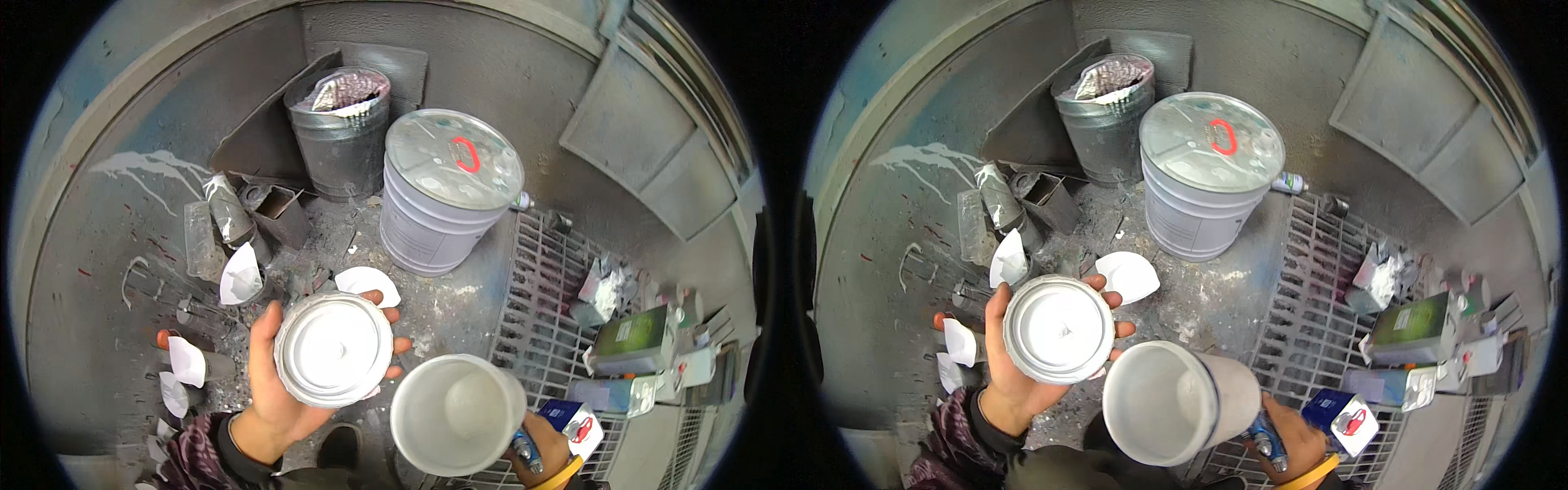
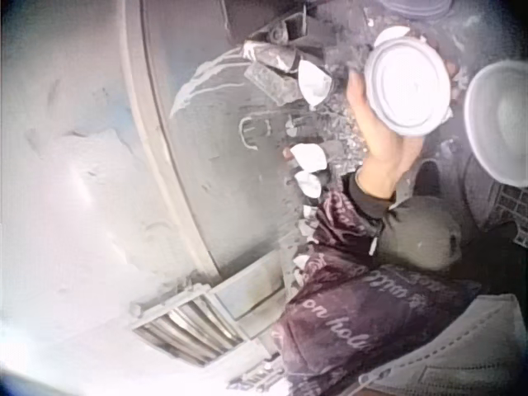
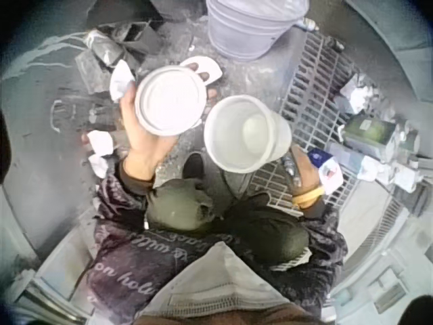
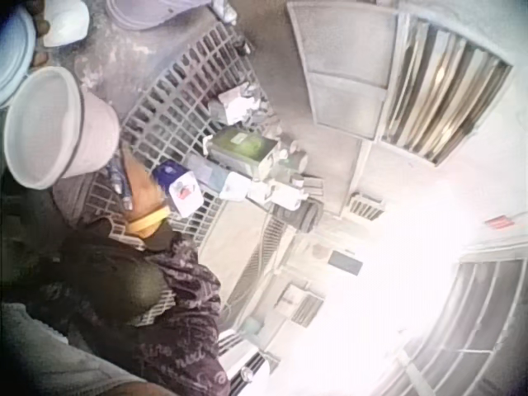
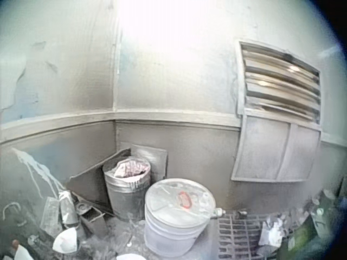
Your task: The person opens a large bucket, pours white paint into a spray gun cup, wipes the cup interior with a cloth, and secures the lid. The person then walks to a control panel and presses a button.
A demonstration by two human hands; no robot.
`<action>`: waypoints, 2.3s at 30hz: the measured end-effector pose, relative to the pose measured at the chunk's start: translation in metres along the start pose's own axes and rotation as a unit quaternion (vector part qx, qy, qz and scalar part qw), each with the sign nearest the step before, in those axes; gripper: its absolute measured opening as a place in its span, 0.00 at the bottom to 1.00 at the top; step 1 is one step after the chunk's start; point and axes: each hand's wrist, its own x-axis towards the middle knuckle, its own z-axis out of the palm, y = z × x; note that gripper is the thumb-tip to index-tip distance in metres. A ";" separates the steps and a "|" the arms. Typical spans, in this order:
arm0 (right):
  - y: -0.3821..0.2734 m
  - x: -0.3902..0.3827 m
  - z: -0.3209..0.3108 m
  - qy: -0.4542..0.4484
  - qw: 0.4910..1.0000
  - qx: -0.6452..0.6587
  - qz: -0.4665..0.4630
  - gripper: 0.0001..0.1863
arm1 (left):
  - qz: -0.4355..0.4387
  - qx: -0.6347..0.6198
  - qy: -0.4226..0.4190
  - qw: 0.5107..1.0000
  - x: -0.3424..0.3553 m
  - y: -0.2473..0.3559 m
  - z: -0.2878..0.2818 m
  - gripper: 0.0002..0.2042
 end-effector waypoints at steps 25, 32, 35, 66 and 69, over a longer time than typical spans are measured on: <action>-0.107 0.344 -0.161 0.100 0.945 -0.104 0.294 0.25 | -0.151 -0.164 -0.089 0.971 0.016 -0.045 -0.167 0.49; -0.108 0.485 -0.107 0.041 0.843 -0.483 0.232 0.27 | -0.135 -0.234 0.008 0.963 -0.012 -0.054 -0.218 0.48; -0.111 0.515 -0.086 0.025 0.790 -0.596 0.142 0.27 | -0.106 -0.275 0.014 0.956 -0.022 -0.056 -0.236 0.48; -0.034 0.373 -0.145 0.109 0.913 0.042 0.390 0.30 | 0.017 -0.135 0.464 0.875 -0.041 -0.133 -0.335 0.32; 0.018 0.269 -0.143 0.173 0.881 0.125 0.423 0.31 | 0.012 -0.017 0.472 0.881 -0.044 -0.145 -0.355 0.30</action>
